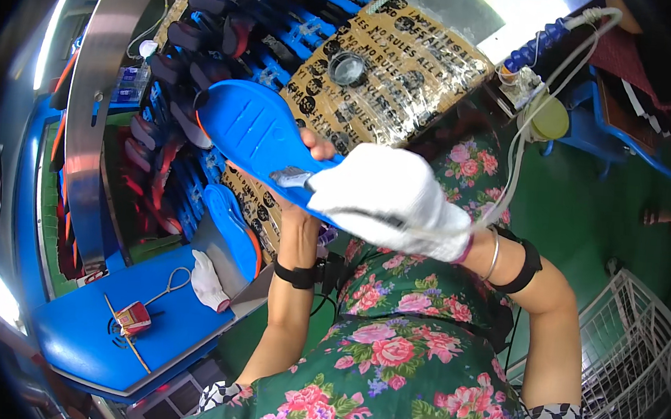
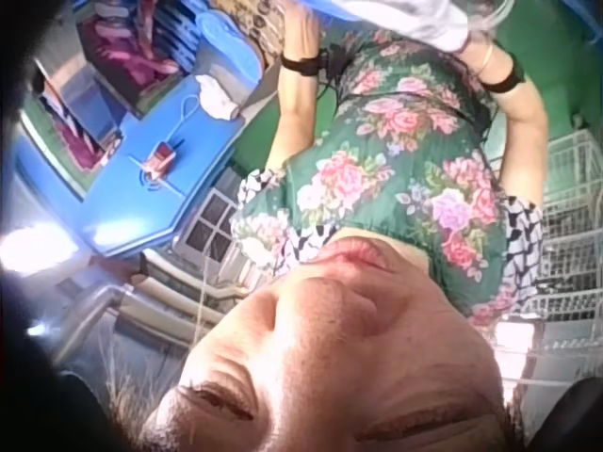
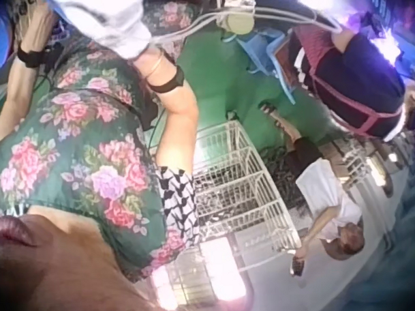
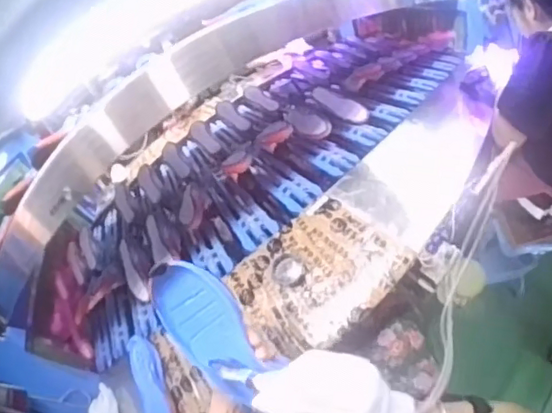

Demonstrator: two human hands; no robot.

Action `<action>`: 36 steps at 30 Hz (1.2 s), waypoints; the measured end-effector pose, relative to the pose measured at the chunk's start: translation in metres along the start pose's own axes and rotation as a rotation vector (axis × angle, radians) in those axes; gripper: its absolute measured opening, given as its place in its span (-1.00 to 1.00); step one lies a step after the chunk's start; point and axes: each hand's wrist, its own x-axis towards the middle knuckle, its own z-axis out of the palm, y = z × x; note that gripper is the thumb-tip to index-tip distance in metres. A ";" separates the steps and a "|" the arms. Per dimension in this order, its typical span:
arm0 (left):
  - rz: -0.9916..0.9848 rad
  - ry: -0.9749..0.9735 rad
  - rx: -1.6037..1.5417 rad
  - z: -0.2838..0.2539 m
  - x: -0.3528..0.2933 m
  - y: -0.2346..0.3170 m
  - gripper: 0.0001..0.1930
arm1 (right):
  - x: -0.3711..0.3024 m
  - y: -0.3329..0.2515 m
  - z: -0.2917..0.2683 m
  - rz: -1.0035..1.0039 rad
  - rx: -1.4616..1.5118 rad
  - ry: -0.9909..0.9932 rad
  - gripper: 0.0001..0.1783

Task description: Applying adhesive to blue shoe soles with a brush and placing them onto a conveyor belt.

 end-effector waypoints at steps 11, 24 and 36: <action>-0.020 -0.128 -0.048 -0.031 0.012 0.014 0.00 | -0.015 -0.003 -0.002 0.056 0.118 -0.049 -0.78; -0.118 0.008 -0.137 -0.023 0.029 0.030 0.13 | -0.026 0.003 0.000 0.398 0.572 -0.002 -0.88; -0.556 -0.173 0.014 -0.018 0.045 0.038 0.29 | -0.028 0.003 -0.005 0.195 0.440 -0.195 -0.75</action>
